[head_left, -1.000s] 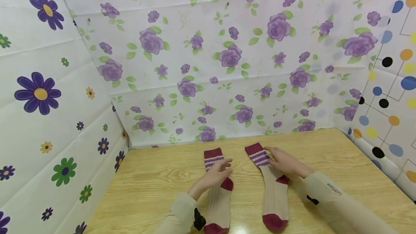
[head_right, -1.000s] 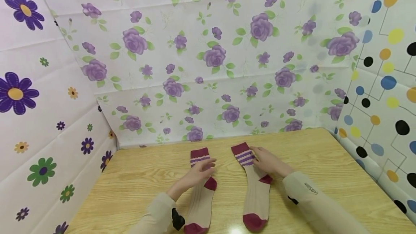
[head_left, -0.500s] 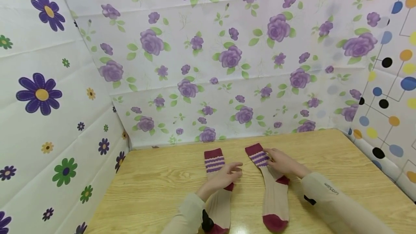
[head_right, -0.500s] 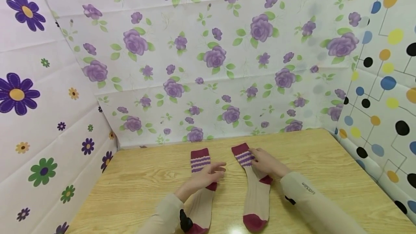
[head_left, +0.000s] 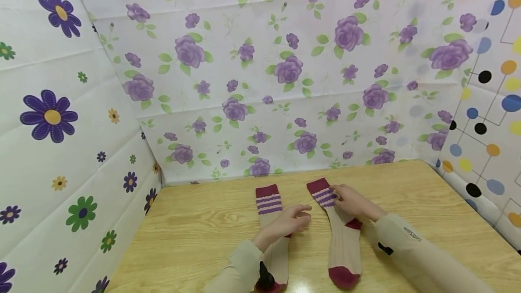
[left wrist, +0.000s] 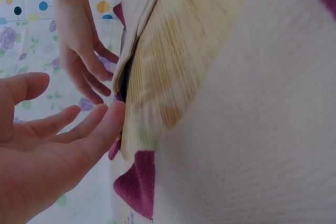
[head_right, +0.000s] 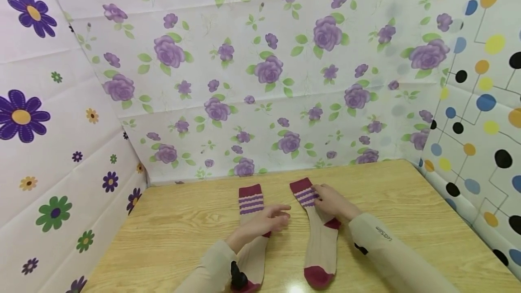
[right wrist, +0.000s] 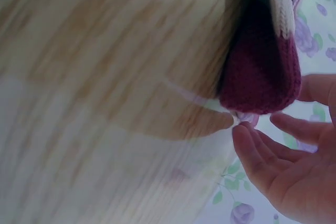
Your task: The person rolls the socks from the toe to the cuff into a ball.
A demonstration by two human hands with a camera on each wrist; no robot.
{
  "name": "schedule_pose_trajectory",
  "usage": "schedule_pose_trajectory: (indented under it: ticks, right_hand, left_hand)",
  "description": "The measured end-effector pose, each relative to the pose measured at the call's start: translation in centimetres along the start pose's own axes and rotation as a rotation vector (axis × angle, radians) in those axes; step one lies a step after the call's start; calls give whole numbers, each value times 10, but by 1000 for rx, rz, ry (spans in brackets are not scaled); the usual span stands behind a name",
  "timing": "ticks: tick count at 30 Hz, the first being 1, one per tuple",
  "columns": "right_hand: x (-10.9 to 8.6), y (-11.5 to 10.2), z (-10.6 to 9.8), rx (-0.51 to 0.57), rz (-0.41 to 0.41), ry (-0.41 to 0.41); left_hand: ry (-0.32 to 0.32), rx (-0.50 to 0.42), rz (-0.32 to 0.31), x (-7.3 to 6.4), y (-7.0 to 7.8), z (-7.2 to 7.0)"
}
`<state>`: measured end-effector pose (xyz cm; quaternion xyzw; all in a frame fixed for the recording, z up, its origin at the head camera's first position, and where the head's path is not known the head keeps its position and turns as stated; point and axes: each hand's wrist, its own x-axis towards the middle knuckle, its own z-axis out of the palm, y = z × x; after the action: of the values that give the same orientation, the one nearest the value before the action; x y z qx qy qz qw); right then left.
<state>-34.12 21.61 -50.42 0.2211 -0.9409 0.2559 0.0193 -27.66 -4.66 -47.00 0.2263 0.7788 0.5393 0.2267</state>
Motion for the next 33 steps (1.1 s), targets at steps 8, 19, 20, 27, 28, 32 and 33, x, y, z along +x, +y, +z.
schedule_pose_trajectory:
  ticks: [8,19,20,27,28,32,33]
  right_hand:
    - [2,-6,-4,15,58,16]
    - [4,-11,-3,144,179,17]
    - [4,-11,-2,145,183,20]
    - [8,-9,-2,120,221,43]
    - [8,-9,-2,114,225,43]
    - [9,-11,-2,109,256,43]
    - [9,-11,-2,113,264,42]
  left_hand:
    - [51,-45,-69,6,5,12]
    - [117,-135,-173,18,7,35]
    - [121,-142,-180,18,8,37]
    - [150,-153,-223,20,13,47]
    - [156,-158,-228,20,14,49]
    - [173,-181,-234,23,13,54]
    - [173,-186,-233,24,13,55]
